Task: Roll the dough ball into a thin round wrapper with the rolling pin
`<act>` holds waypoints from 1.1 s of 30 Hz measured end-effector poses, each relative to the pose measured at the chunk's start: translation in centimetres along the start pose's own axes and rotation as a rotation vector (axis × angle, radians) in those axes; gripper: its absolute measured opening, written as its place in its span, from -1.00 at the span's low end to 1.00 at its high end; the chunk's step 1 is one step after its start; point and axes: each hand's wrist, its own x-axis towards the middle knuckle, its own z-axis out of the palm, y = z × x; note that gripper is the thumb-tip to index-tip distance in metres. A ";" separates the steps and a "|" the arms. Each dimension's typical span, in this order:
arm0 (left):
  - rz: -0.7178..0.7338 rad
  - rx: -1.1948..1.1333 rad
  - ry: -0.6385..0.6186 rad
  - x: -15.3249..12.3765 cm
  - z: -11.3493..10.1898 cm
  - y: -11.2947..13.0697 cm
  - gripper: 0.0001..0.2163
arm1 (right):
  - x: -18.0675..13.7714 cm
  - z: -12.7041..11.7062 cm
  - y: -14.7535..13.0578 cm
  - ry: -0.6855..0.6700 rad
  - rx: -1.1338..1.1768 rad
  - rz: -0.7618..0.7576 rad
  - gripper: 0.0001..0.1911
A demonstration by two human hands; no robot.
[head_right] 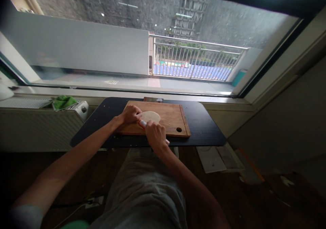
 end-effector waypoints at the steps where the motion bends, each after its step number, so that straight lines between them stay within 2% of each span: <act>1: -0.003 -0.005 -0.002 0.1 0.0 0.0 -0.64 | -0.1 0.0 -0.1 0.002 0.008 -0.002 -0.65; 15: 0.083 -0.010 -0.004 1.4 0.5 -0.4 -0.66 | -0.6 0.6 -1.6 0.033 0.056 0.046 -0.70; 27: 0.105 0.058 -0.023 1.5 -0.1 0.1 -0.67 | -0.5 0.5 -2.3 0.005 0.100 0.063 -0.71; 33: 0.081 0.053 -0.040 1.3 -0.4 0.3 -0.65 | -0.4 0.5 -1.2 -0.008 0.087 0.005 -0.70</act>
